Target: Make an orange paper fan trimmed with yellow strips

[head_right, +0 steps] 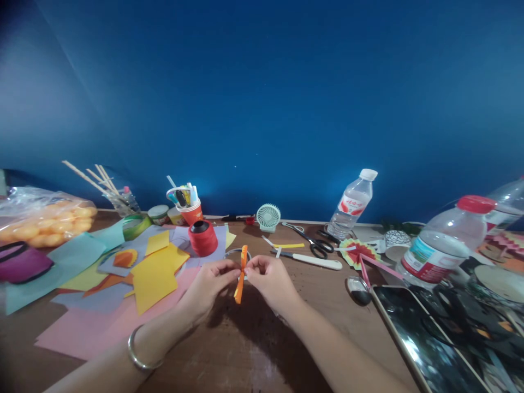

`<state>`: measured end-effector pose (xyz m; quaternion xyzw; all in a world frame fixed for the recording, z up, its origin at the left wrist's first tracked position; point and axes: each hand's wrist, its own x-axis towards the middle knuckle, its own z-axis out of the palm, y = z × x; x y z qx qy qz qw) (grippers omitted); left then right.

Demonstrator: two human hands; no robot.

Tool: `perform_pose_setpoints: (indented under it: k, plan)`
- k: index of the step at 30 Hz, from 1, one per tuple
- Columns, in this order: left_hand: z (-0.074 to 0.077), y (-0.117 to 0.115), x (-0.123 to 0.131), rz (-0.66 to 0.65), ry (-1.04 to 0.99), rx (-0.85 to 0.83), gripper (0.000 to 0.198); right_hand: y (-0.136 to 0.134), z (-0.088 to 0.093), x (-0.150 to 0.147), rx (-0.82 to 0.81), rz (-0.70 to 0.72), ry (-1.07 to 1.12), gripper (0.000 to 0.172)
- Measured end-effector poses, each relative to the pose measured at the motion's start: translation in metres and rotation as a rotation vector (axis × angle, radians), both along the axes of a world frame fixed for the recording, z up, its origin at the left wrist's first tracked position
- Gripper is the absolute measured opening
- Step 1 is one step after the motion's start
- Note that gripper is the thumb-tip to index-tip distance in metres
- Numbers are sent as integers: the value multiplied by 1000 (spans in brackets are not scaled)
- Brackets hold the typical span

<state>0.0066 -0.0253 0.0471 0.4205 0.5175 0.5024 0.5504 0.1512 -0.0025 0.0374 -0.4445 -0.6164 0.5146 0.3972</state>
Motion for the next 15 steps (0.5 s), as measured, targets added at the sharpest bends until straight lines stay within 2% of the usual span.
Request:
perform_pose_setpoints:
  k: [8, 15]
  plan:
    - [-4, 2, -3, -75, 20, -54, 17, 0, 0, 1, 50, 14, -31, 7]
    - [-6, 1, -2, -38, -15, -80, 14, 0, 0, 2, 107, -4, -89, 10]
